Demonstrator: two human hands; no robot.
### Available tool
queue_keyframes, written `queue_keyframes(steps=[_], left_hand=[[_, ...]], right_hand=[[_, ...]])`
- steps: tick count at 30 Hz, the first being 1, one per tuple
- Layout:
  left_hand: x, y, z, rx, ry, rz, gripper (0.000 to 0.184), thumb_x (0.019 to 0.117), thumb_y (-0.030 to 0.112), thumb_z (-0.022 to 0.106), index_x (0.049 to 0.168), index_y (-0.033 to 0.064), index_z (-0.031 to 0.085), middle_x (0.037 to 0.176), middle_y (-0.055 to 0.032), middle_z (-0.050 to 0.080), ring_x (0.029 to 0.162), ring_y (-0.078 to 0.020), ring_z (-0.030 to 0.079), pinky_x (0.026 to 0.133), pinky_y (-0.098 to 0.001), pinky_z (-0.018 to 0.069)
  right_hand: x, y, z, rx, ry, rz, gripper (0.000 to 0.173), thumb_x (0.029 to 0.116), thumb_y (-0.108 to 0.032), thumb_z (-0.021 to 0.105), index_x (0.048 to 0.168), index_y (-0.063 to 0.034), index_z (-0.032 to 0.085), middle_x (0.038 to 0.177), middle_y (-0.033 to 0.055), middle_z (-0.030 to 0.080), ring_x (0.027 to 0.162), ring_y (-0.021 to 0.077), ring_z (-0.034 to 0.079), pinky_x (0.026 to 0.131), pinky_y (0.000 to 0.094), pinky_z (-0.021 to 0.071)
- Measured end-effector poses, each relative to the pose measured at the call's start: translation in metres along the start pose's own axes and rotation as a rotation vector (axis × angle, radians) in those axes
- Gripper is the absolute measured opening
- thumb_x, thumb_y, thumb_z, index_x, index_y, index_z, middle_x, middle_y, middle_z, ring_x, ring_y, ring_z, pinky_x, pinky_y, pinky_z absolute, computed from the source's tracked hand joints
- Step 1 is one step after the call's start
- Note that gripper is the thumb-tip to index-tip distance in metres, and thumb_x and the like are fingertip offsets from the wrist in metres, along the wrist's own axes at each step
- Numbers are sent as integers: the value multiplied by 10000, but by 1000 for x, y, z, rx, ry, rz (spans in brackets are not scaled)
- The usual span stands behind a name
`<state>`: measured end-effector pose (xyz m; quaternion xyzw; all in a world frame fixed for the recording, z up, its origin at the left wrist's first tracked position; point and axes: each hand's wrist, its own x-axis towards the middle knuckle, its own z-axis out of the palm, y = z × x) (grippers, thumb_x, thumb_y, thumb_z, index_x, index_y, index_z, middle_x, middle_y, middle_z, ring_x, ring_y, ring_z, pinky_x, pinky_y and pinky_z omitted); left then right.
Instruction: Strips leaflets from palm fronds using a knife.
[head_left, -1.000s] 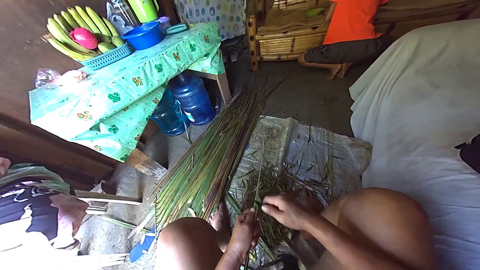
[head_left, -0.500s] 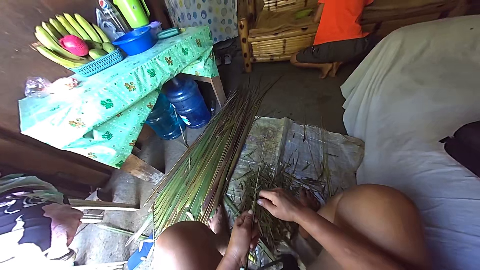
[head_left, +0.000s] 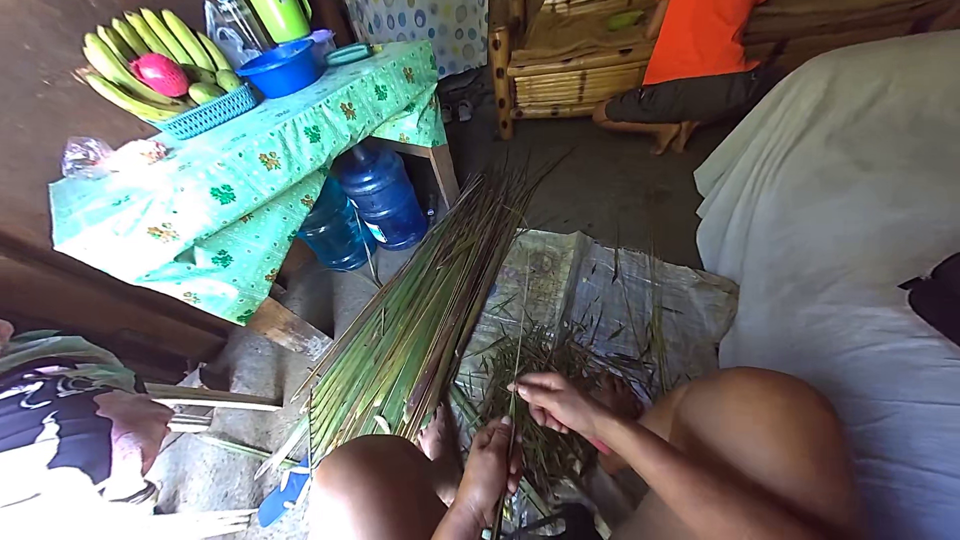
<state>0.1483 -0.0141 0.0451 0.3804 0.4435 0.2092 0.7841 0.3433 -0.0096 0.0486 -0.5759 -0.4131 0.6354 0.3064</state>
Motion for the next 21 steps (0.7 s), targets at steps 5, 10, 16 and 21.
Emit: queue_keyframes(steps=[5,10,16,21], left_hand=[[-5,-2,-4,93,-2,40,388,1122,189,246,946,50,563,552,48,487,407,-14,449,403,-152,409],[-1,-2,-3,58,64,45,370,1129,180,274,933,54,562,534,47,449,391,-15,393,385,-155,356],[2,-3,-1,9,71,23,364,1130,183,272,888,72,520,509,59,383,367,-7,330,362,-148,305],[0,-1,-2,-9,30,18,373,1129,180,258,883,75,518,511,66,377,365,0,323,359,-142,299]], right_hand=[[5,0,-13,-94,147,-119,325,1102,-234,448,1270,-20,624,681,-16,530,514,48,468,487,206,394],[-21,11,10,-555,-9,-409,347,1059,-271,490,1091,-2,706,853,152,680,778,258,653,743,465,522],[-8,19,6,-827,106,-482,365,1053,-309,482,1002,-9,685,835,166,681,784,331,686,698,516,532],[2,9,-17,-727,266,-346,386,1068,-298,457,1043,9,689,852,184,673,827,330,672,771,512,522]])
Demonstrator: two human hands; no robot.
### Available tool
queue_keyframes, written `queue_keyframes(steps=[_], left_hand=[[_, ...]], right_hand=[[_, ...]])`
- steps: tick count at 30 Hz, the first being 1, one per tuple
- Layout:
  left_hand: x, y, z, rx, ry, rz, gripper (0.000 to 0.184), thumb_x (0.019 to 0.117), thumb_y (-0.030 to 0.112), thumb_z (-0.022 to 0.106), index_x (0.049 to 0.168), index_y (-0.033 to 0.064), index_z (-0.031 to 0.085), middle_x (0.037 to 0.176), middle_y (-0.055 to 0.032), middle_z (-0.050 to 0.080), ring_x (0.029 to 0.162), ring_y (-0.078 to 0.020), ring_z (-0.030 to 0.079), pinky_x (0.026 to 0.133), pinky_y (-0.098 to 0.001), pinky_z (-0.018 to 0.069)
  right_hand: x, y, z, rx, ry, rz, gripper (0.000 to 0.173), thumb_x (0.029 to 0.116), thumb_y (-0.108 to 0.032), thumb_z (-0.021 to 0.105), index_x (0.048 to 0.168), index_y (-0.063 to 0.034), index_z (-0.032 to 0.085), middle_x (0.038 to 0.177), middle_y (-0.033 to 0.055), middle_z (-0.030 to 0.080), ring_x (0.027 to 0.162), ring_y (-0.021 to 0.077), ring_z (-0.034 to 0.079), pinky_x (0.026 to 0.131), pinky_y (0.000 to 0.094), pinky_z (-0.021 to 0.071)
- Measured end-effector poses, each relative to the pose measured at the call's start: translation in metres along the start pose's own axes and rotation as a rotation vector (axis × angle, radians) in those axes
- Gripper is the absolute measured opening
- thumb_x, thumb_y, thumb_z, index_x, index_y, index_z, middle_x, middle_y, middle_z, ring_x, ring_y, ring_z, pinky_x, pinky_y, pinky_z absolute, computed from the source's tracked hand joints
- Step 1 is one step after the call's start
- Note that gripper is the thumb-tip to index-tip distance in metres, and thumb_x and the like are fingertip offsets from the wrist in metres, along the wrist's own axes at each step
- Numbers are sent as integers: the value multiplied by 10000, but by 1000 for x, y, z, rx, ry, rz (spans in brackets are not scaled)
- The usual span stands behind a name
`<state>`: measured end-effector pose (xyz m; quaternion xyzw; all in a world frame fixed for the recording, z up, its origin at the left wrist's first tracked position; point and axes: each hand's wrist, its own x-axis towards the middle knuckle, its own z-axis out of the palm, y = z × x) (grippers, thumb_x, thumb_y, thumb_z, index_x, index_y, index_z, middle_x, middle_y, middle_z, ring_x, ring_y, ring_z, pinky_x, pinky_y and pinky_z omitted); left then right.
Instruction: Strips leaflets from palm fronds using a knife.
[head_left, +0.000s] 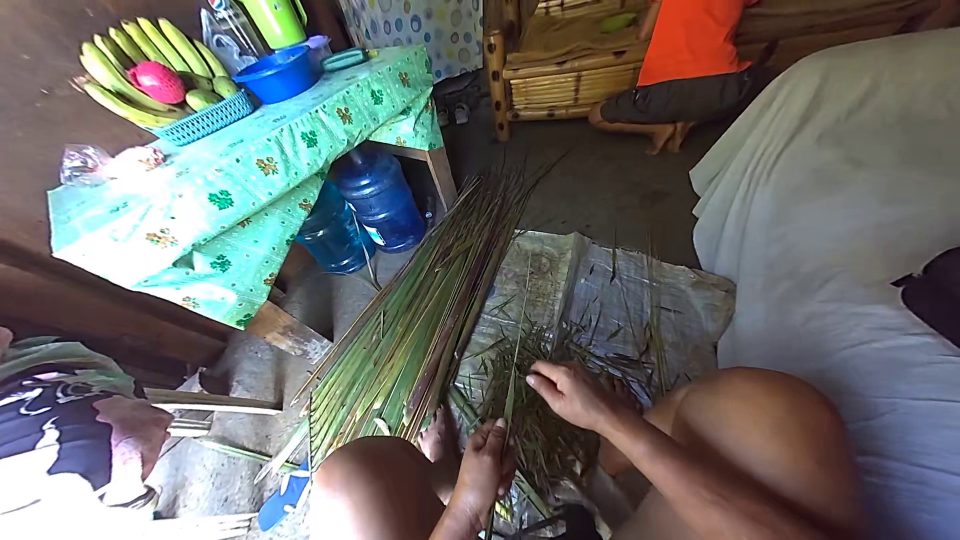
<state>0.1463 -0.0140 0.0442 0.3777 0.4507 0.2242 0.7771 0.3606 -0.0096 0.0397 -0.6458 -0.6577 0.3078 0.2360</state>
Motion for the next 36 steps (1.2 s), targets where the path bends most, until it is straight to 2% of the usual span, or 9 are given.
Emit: queue_keyframes(steps=[4,8,13,16,19,21,25,32,36], left_hand=[[3,-1,0,5,11,6,367,1130,182,262,890,73,518,509,62,378,368,-4,328,362,-145,302],[3,5,1,-34,55,13,368,1124,154,254,909,80,542,504,67,407,372,5,337,366,-142,300],[1,2,1,-28,14,2,372,1133,185,262,891,70,519,520,63,385,369,3,324,358,-140,295],[0,-1,2,-8,-13,-5,375,1129,188,263,876,80,517,514,65,378,364,0,312,356,-142,286],[2,-1,1,-16,-8,-14,382,1128,184,253,867,86,515,506,73,377,364,7,317,356,-138,289],[2,2,1,-30,16,-8,378,1124,161,247,877,85,523,503,74,394,367,9,335,362,-137,300],[3,4,2,-57,71,-6,395,1133,178,249,863,90,525,513,54,443,371,-4,360,363,-144,317],[2,1,6,-20,23,-1,371,1127,168,259,869,81,511,524,66,387,374,4,320,362,-141,291],[0,-1,5,11,-29,2,366,1128,184,267,869,90,509,529,62,386,374,-3,320,360,-143,293]], right_hand=[[-14,-12,5,95,-49,-135,370,1056,-291,474,1039,-1,703,821,161,676,783,296,670,735,490,530],[-29,-25,32,52,-103,-306,359,1049,-296,481,953,-15,683,764,146,656,709,291,668,638,474,526],[-3,-3,16,-114,-16,-50,403,1074,-313,444,1019,14,673,872,196,684,839,367,696,748,543,537],[5,3,5,-61,30,35,396,1070,-308,448,1035,13,677,868,194,675,851,354,681,778,528,522],[-9,-9,6,107,-30,-102,366,1053,-291,490,1057,0,710,843,165,689,795,295,676,752,495,535],[-21,-19,17,177,-87,-225,362,1042,-277,490,1002,8,709,770,153,659,711,272,645,675,475,513],[-31,-23,33,90,-118,-359,360,1043,-288,490,895,-13,668,710,134,622,653,272,634,595,452,497],[-4,-4,21,-115,-77,-175,371,1052,-297,464,966,2,666,837,183,676,794,349,691,697,528,530],[11,8,2,-47,-38,40,413,1073,-324,443,1027,5,688,867,193,675,853,353,674,780,546,512]])
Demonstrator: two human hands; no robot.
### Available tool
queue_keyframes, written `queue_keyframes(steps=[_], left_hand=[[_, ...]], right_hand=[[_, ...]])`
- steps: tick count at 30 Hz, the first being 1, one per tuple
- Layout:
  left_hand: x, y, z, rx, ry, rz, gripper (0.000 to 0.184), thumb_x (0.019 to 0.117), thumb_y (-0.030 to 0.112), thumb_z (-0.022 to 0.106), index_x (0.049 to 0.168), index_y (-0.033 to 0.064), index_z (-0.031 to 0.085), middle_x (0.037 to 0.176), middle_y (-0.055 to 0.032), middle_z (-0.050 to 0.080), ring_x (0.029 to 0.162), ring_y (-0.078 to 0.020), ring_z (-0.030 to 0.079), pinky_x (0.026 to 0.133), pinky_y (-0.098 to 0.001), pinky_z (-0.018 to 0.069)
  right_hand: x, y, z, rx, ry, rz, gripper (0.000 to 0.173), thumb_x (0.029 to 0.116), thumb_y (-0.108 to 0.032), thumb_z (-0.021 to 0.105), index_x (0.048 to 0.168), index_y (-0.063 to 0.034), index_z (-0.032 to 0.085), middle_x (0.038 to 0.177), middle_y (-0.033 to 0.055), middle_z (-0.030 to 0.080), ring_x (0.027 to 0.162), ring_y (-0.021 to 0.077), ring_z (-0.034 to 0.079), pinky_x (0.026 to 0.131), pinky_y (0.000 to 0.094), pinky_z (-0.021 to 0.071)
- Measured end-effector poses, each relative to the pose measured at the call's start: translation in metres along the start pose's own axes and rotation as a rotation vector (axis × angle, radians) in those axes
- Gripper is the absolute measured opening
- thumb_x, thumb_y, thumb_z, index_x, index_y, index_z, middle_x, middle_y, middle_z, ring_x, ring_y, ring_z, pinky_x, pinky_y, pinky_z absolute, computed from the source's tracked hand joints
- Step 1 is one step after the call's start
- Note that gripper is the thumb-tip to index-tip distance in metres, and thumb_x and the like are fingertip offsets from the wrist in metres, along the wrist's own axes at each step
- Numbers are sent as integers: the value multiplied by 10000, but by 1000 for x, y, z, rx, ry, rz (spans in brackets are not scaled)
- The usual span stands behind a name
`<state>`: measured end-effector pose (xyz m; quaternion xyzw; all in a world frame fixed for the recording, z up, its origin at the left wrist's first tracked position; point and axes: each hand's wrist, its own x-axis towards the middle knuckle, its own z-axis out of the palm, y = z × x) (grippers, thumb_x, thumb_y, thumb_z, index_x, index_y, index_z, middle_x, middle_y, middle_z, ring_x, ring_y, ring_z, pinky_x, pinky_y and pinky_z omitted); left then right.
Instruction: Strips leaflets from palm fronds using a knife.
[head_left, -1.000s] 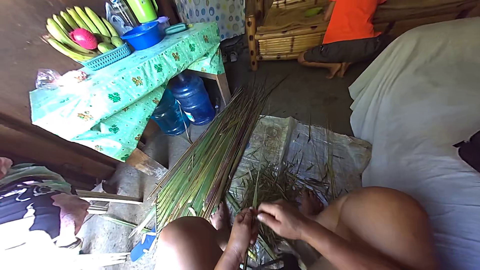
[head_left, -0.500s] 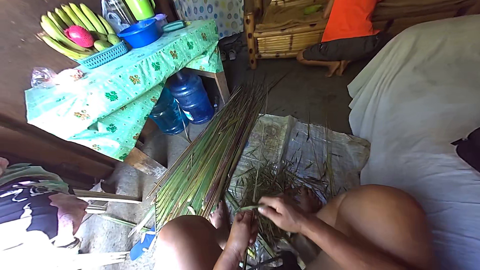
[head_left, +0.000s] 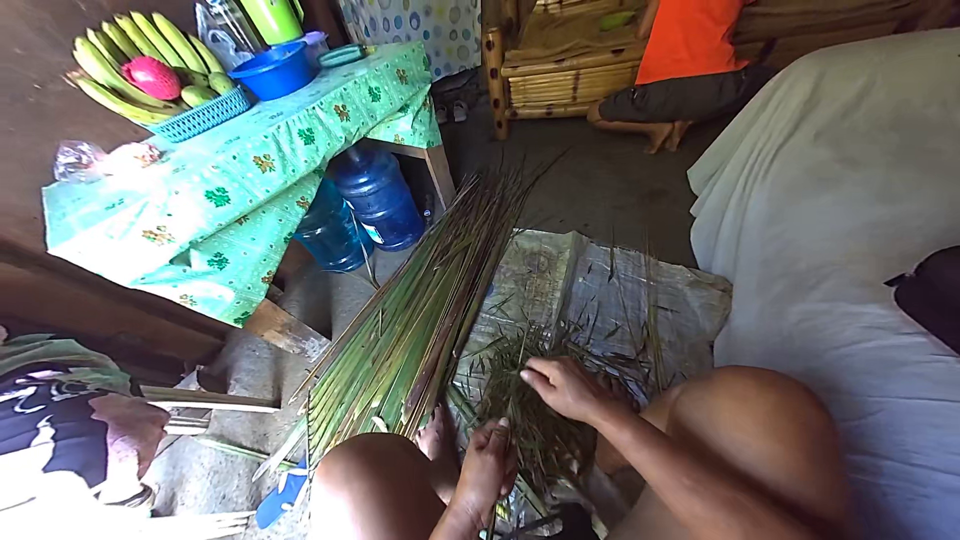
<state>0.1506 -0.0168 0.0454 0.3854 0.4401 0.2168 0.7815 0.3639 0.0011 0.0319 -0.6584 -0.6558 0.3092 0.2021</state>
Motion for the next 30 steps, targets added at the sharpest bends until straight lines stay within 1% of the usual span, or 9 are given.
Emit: queue_keyframes(steps=[4,6,8,10,15,17,20,23,30], left_hand=[[1,-2,-2,2,-31,-4,370,1125,186,262,877,86,519,529,63,392,375,0,323,364,-141,293],[2,-1,-2,1,-23,-20,375,1129,191,256,900,73,528,530,60,408,377,-1,347,367,-141,316],[2,2,0,2,-13,-35,379,1133,196,246,934,59,538,537,53,435,386,-8,386,378,-144,350],[1,2,0,5,-19,-35,395,1132,202,232,966,44,554,544,43,465,396,-15,425,388,-150,384],[-5,0,-5,64,-36,-12,424,1122,203,219,1018,27,591,564,39,521,427,-26,498,422,-161,446],[-4,-1,-6,89,-8,0,405,1126,201,245,980,33,583,556,45,495,413,-19,463,408,-156,421],[0,2,-5,60,49,26,387,1127,180,257,941,47,569,541,46,467,397,-12,415,389,-150,376],[2,4,-3,36,79,43,353,1114,147,271,902,82,546,521,61,448,392,-3,390,389,-146,346],[3,2,-3,7,36,14,362,1128,180,275,882,74,518,523,62,388,378,-4,336,372,-146,309]], right_hand=[[6,11,-17,175,90,138,385,1080,-307,459,1024,-9,696,813,133,642,773,255,624,754,462,489],[-2,1,-13,394,25,159,348,1082,-273,470,1151,-16,693,742,37,601,625,119,547,624,312,478],[-12,-17,-5,632,-111,207,345,1086,-241,469,1303,-20,621,705,-1,573,534,64,502,511,232,434],[-15,-24,4,740,-181,238,342,1086,-228,470,1343,-39,593,690,-16,551,507,52,480,478,208,402],[-4,-17,-9,729,-19,265,329,1103,-227,445,1284,-25,631,664,-21,530,493,47,465,466,198,391],[-9,-17,-13,578,-47,164,311,1092,-235,452,1136,-7,659,700,1,551,558,66,495,544,233,429],[-31,-29,-2,317,-143,-126,337,1052,-247,492,1047,17,701,807,130,649,721,218,615,708,420,511],[-44,-37,17,98,-138,-313,343,1045,-295,501,985,-17,693,802,154,673,750,304,680,672,501,535],[-15,-15,6,-13,-18,-81,391,1059,-310,460,977,10,668,810,180,655,792,345,672,713,525,518]])
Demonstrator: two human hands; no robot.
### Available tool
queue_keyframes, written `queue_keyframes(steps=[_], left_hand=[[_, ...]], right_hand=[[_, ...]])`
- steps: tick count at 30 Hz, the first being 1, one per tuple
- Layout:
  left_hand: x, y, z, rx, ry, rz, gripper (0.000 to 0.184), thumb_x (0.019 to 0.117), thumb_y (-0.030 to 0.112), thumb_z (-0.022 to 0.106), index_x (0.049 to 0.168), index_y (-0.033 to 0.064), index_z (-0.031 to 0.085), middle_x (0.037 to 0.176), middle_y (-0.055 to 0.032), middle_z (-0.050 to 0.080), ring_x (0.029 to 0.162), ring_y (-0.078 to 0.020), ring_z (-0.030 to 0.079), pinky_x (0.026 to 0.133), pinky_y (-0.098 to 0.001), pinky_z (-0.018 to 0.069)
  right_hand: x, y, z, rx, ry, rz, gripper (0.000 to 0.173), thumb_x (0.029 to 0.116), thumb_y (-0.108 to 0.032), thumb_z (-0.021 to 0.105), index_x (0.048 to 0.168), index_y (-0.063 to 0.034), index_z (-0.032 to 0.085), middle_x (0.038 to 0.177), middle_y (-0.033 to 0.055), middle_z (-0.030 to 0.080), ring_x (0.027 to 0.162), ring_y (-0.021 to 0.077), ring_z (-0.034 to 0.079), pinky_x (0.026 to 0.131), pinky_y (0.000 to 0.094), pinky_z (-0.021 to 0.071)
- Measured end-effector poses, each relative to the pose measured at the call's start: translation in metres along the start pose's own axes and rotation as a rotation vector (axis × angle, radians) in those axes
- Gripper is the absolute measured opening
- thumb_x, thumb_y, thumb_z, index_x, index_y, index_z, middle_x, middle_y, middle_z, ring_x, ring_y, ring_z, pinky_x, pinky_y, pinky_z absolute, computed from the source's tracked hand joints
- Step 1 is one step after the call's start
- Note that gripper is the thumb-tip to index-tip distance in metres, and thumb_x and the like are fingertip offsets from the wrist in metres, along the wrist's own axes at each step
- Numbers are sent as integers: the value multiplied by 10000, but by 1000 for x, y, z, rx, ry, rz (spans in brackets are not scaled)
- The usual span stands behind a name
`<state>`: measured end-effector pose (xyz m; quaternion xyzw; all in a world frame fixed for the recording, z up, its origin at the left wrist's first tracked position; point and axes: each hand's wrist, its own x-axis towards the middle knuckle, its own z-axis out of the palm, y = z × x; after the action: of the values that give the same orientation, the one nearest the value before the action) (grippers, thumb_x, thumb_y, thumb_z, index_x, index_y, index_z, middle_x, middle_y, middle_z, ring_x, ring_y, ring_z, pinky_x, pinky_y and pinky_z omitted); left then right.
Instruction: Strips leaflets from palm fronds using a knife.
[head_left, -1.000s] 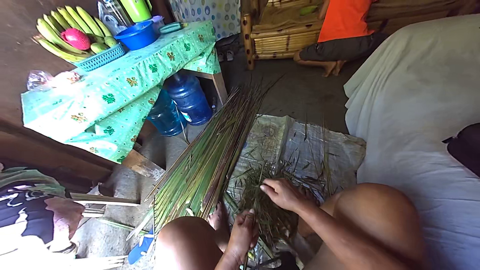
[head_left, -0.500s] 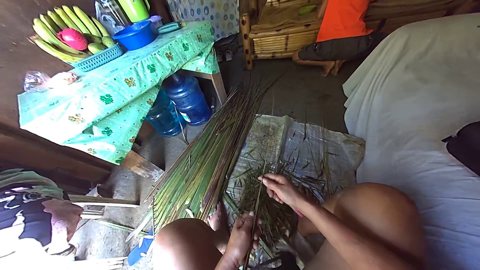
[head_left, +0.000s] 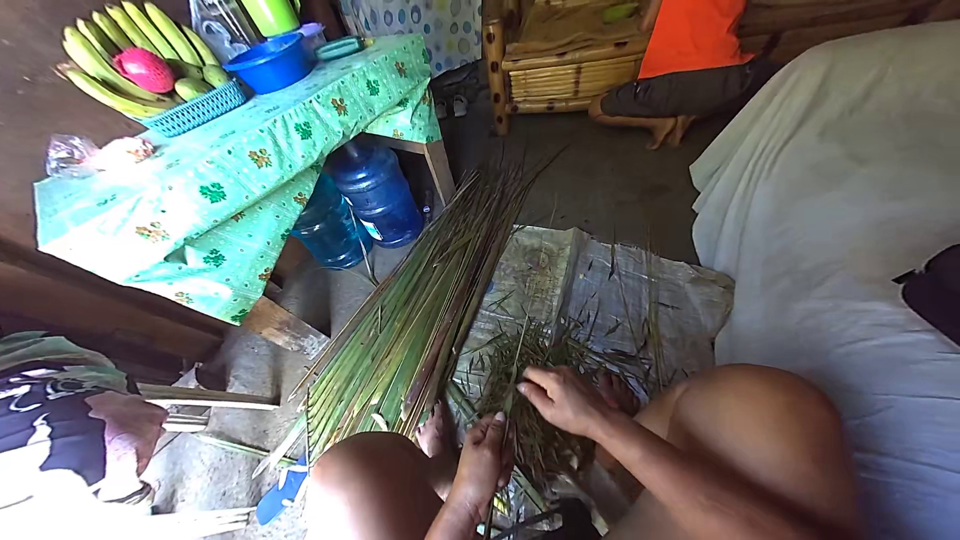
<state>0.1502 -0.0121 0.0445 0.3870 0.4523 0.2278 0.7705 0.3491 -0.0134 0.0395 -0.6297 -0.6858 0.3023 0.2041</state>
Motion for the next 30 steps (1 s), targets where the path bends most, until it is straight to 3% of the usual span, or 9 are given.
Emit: queue_keyframes(steps=[9,13,17,20,23,28,30], left_hand=[[-2,3,1,-23,-21,-3,369,1129,180,275,863,84,512,522,64,374,375,0,317,364,-142,293],[-4,0,-2,-13,-41,-6,366,1125,174,276,862,88,516,517,70,376,372,2,313,361,-141,284],[2,4,0,-8,-3,-17,365,1134,190,274,885,76,516,525,63,387,379,-5,322,370,-147,294],[6,11,1,-11,40,-19,343,1136,189,287,900,82,512,527,59,395,389,-16,340,382,-157,311],[7,15,4,1,95,-34,336,1139,196,293,915,77,514,520,49,416,374,-15,346,372,-158,316],[6,10,5,-72,40,-15,341,1121,137,224,905,96,485,515,68,383,378,-3,333,372,-146,305],[4,8,6,-80,14,-40,365,1134,176,237,902,84,503,531,65,388,380,-2,323,368,-143,300]], right_hand=[[11,8,-3,-8,67,66,381,1062,-316,455,991,-14,677,806,157,655,791,308,661,718,491,503],[14,14,-16,20,151,162,390,1074,-302,451,1023,7,683,838,183,667,829,333,670,765,524,511],[3,5,-15,237,54,33,377,1062,-300,461,1029,-13,703,783,112,631,713,214,605,708,427,502],[-15,-19,7,293,-89,-139,354,1048,-275,494,992,6,701,770,133,643,708,234,623,685,441,507],[-24,-24,21,194,-67,-272,348,1043,-279,496,914,-8,674,706,128,614,658,250,622,610,431,492],[-14,-11,24,54,74,-215,381,1041,-304,480,864,-8,641,712,140,609,666,285,638,595,452,499],[-8,-5,20,61,61,-139,377,1042,-301,476,881,-3,640,720,146,604,682,293,631,620,467,493]])
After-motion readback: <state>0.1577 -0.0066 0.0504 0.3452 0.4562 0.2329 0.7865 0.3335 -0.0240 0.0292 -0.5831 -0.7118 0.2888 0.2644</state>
